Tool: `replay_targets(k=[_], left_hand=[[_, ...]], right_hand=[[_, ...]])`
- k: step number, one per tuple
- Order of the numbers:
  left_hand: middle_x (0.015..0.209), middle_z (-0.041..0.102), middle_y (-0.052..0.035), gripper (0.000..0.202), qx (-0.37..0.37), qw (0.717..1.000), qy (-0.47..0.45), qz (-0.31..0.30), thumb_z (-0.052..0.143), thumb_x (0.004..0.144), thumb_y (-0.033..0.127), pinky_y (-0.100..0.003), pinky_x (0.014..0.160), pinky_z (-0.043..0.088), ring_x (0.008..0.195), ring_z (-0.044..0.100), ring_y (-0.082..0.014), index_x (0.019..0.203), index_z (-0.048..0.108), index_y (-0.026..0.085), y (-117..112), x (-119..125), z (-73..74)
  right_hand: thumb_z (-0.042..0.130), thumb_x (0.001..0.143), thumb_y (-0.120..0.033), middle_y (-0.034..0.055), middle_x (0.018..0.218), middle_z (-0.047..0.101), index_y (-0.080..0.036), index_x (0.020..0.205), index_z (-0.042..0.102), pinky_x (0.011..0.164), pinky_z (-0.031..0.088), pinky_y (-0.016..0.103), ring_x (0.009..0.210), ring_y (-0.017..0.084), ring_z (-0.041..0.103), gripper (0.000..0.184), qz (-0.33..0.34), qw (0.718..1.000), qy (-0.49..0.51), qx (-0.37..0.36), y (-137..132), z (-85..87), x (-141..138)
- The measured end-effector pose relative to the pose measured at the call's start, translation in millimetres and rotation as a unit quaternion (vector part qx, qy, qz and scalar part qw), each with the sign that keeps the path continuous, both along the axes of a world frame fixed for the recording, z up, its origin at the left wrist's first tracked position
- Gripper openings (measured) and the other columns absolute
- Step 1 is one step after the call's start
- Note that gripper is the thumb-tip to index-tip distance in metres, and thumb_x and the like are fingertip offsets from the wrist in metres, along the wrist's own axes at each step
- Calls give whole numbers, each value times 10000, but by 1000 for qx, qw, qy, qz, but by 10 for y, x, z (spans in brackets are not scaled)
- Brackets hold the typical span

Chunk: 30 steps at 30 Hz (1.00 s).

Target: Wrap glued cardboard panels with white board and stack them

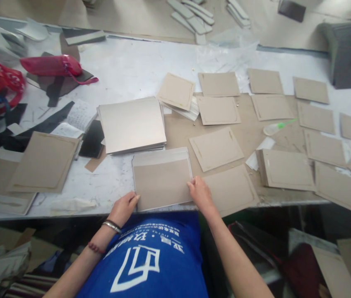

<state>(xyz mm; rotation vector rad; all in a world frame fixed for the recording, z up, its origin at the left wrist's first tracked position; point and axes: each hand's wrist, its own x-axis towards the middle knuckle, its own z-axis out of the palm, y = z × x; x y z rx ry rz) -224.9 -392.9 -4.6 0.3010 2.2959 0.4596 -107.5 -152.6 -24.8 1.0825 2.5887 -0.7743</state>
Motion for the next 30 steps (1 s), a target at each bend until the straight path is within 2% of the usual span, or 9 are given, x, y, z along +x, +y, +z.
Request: replay_targets(k=[16, 30], left_hand=[[564, 479, 27, 249, 16, 1000, 9, 6, 394, 825, 286, -220, 590, 316, 588, 446, -122, 597, 438, 196, -28, 21, -27], [570, 488, 20, 224, -8, 1000, 20, 5, 414, 832, 281, -224, 585, 307, 585, 451, -124, 636, 478, 194, -8, 25, -48]], right_hand=[[463, 788, -295, 14, 690, 530, -214, 671, 408, 622, 328, 254, 667, 158, 493, 153, 10, 1000, -1, 11, -2, 12, -8], [468, 783, -294, 5, 672, 512, -215, 662, 396, 621, 316, 256, 666, 160, 480, 161, -1, 1000, -13, 3, -9, 13, -22]])
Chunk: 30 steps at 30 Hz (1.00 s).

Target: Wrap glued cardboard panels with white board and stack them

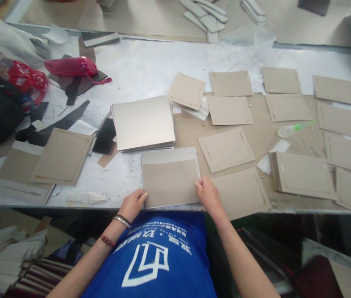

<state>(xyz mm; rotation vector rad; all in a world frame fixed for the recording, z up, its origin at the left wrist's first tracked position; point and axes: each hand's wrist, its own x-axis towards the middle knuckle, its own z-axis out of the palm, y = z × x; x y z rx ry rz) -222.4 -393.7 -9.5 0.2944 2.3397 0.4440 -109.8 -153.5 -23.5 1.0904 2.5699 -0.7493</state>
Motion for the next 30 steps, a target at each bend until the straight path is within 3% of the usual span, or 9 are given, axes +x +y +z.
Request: replay_targets(k=[6, 11, 14, 16, 18, 22, 30], left_hand=[[618, 522, 1, 199, -27, 999, 29, -9, 406, 842, 306, -245, 598, 342, 610, 487, -143, 719, 509, 188, -5, 49, 41], [874, 554, -100, 243, -42, 978, 186, -87, 431, 829, 272, -320, 710, 424, 805, 524, -209, 1005, 532, 138, -17, 117, 57], [1099, 517, -134, 389, 9, 944, 286, -166, 410, 816, 139, -390, 831, 412, 1003, 490, -253, 1184, 494, 234, -28, 137, 2], [1261, 443, -107, 540, 50, 920, 325, -213, 364, 791, 32, -423, 913, 364, 1158, 404, -273, 1227, 454, 338, -31, 138, -51], [1335, 396, -68, 628, 80, 905, 328, -260, 336, 770, -21, -444, 968, 315, 1245, 319, -275, 1230, 433, 396, -28, 134, -103], [1355, 391, -56, 642, 97, 894, 295, -324, 347, 765, -27, -473, 1000, 284, 1278, 281, -271, 1231, 423, 407, -11, 122, -149], [1356, 382, -101, 604, 69, 898, 265, -344, 358, 765, -17, -551, 972, 287, 1260, 301, -314, 1213, 461, 375, 47, 100, -68]], right_hand=[[466, 780, -304, 1, 661, 505, -214, 671, 412, 601, 306, 257, 650, 160, 474, 151, -7, 1000, -1, -5, 1, -2, 5], [465, 774, -303, 0, 651, 513, -214, 662, 416, 600, 317, 259, 636, 157, 479, 151, 1, 1000, 7, 6, 2, -11, 6], [466, 777, -294, 5, 666, 521, -216, 662, 412, 614, 333, 258, 648, 157, 492, 149, 4, 1000, 12, 13, -4, -9, 6], [466, 782, -288, 10, 687, 530, -216, 671, 411, 625, 343, 256, 665, 157, 501, 144, 6, 1000, 12, 15, -9, -4, 7], [465, 790, -283, 16, 707, 539, -214, 687, 415, 634, 348, 254, 684, 157, 509, 133, 5, 1000, 9, 13, -14, 3, 6], [465, 801, -277, 25, 727, 548, -207, 704, 427, 647, 349, 253, 707, 158, 512, 125, -3, 1000, 1, 9, -22, 22, 2], [490, 800, -281, 22, 715, 562, -204, 708, 455, 622, 334, 250, 684, 155, 522, 125, 8, 1000, 3, 28, -36, 76, 6]])
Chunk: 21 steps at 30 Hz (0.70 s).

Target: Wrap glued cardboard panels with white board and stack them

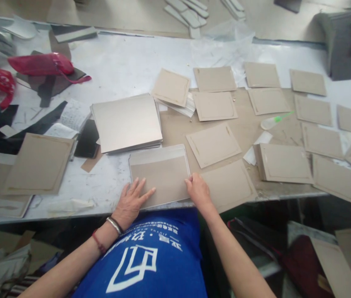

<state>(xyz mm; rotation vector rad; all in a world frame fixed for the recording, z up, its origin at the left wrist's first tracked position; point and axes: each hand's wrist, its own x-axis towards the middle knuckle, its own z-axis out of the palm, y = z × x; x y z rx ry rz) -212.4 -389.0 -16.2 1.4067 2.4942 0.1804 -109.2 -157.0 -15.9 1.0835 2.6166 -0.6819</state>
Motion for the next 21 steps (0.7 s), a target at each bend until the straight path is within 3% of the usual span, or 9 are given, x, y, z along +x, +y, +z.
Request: replay_targets(k=[9, 13, 17, 19, 21], left_hand=[[1372, 356, -103, 598, 13, 1000, 4, -5, 378, 767, -8, -567, 995, 241, 1276, 265, -311, 1234, 439, 361, -18, 16, -43], [1359, 372, -118, 567, 16, 1000, 9, -10, 390, 782, 14, -568, 987, 255, 1268, 278, -319, 1232, 443, 354, -18, 4, -37], [1358, 372, -121, 539, 27, 1000, 0, -1, 401, 793, 33, -584, 994, 223, 1265, 287, -316, 1227, 451, 350, -17, -1, -21], [1361, 368, -119, 529, 34, 999, -6, 5, 399, 801, 44, -594, 996, 204, 1268, 284, -310, 1231, 445, 349, -20, 4, -24], [1359, 372, -117, 510, 41, 999, -8, 7, 397, 807, 53, -605, 997, 191, 1270, 282, -305, 1225, 454, 338, -22, 10, -36]], right_hand=[[532, 785, -299, 18, 645, 569, -208, 661, 433, 597, 336, 258, 634, 165, 534, 183, -22, 1000, -6, 10, -14, 29, -17], [540, 786, -329, 17, 648, 554, -200, 751, 459, 557, 334, 258, 611, 169, 528, 156, -25, 997, -27, 70, -53, 130, -53], [444, 840, -365, 120, 915, 583, -161, 939, 522, 749, 391, 328, 901, 233, 528, 239, 82, 984, 79, 139, -266, 215, -218], [407, 851, -383, 163, 1148, 505, -139, 1141, 469, 897, 343, 389, 1122, 262, 416, 384, 148, 970, 140, 135, -425, 161, -325], [398, 850, -386, 150, 1319, 370, -161, 1275, 372, 990, 253, 449, 1257, 270, 260, 482, 216, 955, 167, 115, -577, 34, -408]])
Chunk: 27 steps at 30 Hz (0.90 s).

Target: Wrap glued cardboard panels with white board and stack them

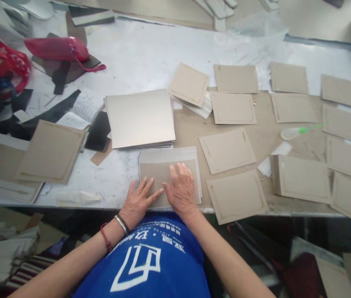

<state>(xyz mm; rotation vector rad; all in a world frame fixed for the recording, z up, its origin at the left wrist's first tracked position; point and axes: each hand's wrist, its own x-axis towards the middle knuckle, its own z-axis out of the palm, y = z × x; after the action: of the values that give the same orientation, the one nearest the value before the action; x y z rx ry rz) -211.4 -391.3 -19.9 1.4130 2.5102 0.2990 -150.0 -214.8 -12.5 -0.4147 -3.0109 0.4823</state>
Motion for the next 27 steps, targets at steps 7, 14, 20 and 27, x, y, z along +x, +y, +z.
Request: replay_targets(k=[7, 14, 20, 27], left_hand=[[1339, 406, -108, 479, 41, 998, -36, 25, 382, 789, 34, -554, 990, 281, 1276, 279, -289, 1169, 521, 290, 3, 10, -32], [1256, 480, -135, 400, 165, 901, -220, 337, 390, 817, 177, -373, 998, 369, 1159, 453, -199, 1208, 462, 135, -69, -19, 73], [1221, 519, -163, 394, 242, 622, -520, 533, 346, 866, 326, -327, 881, 466, 1066, 540, -191, 1172, 474, 112, -41, -100, 216], [1227, 524, -122, 491, 274, 680, -490, 471, 372, 834, 498, -379, 991, 355, 1147, 468, -214, 1166, 505, 162, -53, -48, 229]], right_hand=[[377, 856, -367, 123, 1395, 283, -190, 1322, 331, 1036, 145, 518, 1318, 276, 113, 501, 73, 997, -13, 2, -188, -352, -44], [373, 856, -254, 173, 1278, 408, -115, 1280, 356, 975, 303, 446, 1224, 261, 308, 446, -74, 996, 29, 30, 6, -88, 205], [398, 827, -232, 190, 1088, 521, -78, 1148, 466, 907, 355, 444, 1051, 280, 435, 362, -172, 984, -42, 22, 180, -65, 532], [384, 824, -277, 200, 1073, 515, -66, 1132, 482, 904, 345, 454, 1049, 280, 430, 386, -177, 984, -22, -15, 176, -161, 523]])
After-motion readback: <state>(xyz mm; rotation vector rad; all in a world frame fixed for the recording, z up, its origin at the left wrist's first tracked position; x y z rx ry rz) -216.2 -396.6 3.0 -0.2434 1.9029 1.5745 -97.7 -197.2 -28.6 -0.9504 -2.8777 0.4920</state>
